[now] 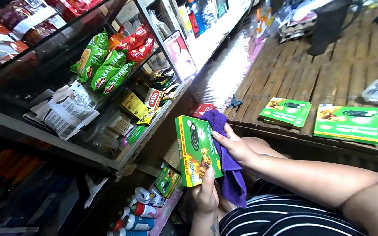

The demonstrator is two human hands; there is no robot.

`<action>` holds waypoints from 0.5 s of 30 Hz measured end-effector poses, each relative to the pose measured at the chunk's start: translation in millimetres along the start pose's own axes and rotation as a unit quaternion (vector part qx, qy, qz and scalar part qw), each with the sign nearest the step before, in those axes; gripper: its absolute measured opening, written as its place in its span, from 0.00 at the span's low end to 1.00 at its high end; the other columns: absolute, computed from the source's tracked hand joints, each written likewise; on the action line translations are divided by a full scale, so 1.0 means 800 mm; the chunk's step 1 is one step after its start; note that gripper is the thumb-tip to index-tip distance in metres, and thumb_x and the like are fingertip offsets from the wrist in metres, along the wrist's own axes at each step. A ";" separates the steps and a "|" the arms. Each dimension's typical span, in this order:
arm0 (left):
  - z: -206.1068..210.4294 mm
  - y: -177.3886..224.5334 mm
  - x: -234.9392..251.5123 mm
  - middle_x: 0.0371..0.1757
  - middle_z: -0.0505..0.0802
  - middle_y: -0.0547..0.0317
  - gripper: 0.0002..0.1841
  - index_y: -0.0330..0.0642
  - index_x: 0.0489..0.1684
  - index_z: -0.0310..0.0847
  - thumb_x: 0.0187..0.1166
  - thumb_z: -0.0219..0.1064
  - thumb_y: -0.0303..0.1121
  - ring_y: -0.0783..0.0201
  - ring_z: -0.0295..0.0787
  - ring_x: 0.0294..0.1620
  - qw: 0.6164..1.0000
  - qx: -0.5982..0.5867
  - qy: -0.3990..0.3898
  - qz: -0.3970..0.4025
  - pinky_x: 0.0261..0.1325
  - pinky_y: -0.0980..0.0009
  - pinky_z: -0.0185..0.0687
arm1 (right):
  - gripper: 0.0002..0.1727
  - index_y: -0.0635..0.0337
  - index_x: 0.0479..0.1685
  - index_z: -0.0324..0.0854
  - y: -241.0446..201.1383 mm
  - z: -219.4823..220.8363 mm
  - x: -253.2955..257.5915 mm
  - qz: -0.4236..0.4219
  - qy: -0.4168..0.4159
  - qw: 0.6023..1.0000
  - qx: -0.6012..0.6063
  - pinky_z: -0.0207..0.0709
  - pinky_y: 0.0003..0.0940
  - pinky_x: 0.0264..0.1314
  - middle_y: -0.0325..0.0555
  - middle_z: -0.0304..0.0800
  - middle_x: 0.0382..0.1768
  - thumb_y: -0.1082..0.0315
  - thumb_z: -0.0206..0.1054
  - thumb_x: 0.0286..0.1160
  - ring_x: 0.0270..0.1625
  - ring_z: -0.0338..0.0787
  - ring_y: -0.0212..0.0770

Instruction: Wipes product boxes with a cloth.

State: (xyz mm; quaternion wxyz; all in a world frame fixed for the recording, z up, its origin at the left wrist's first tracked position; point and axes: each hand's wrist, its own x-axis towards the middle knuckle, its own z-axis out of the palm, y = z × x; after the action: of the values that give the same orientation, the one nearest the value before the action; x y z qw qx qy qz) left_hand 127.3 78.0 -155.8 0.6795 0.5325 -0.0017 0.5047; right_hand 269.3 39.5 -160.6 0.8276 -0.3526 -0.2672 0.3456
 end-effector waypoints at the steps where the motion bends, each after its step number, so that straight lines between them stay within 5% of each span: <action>1: -0.004 -0.001 -0.001 0.52 0.95 0.61 0.17 0.45 0.58 0.85 0.72 0.75 0.34 0.70 0.91 0.58 0.999 0.001 -0.032 -0.003 0.65 0.66 0.86 | 0.31 0.43 0.87 0.55 0.000 -0.002 0.002 0.016 0.013 1.000 0.007 0.91 0.36 0.56 0.48 0.92 0.54 0.59 0.61 0.88 0.51 0.96 0.40; 4: -0.024 -0.007 -0.004 0.62 0.93 0.70 0.28 0.56 0.68 0.83 0.72 0.73 0.58 0.73 0.85 0.67 0.992 -0.002 -0.122 -0.015 0.72 0.67 0.80 | 0.32 0.42 0.88 0.55 -0.003 -0.011 0.010 0.039 0.039 0.998 -0.002 0.91 0.36 0.55 0.48 0.92 0.55 0.58 0.61 0.88 0.51 0.95 0.40; 8: -0.021 -0.002 0.000 0.70 0.88 0.64 0.45 0.49 0.82 0.69 0.69 0.64 0.70 0.69 0.83 0.72 0.988 -0.033 -0.128 -0.083 0.75 0.64 0.78 | 0.31 0.39 0.86 0.58 -0.023 -0.027 0.022 0.026 0.033 0.996 -0.073 0.91 0.34 0.52 0.44 0.93 0.53 0.56 0.63 0.86 0.48 0.95 0.37; 11: -0.019 0.002 0.004 0.64 0.91 0.62 0.42 0.42 0.77 0.69 0.71 0.68 0.66 0.71 0.87 0.66 0.984 -0.004 -0.124 -0.131 0.70 0.67 0.82 | 0.29 0.38 0.83 0.64 -0.039 -0.036 0.027 -0.009 0.025 0.991 -0.129 0.91 0.33 0.47 0.42 0.94 0.52 0.55 0.65 0.84 0.44 0.95 0.35; 15: -0.007 0.011 0.005 0.48 0.95 0.61 0.27 0.38 0.60 0.76 0.71 0.77 0.47 0.72 0.93 0.51 0.973 0.014 -0.120 -0.197 0.60 0.71 0.88 | 0.28 0.44 0.81 0.66 -0.050 -0.045 0.028 -0.089 -0.003 0.976 -0.199 0.91 0.29 0.49 0.37 0.93 0.53 0.60 0.66 0.83 0.45 0.95 0.30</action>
State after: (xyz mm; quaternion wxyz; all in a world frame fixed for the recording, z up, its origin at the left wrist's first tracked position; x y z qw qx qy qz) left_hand 120.5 84.3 -149.8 0.7532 0.5882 0.0291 0.2931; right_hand 323.3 21.8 -147.4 0.7673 -0.4838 -0.3635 0.2122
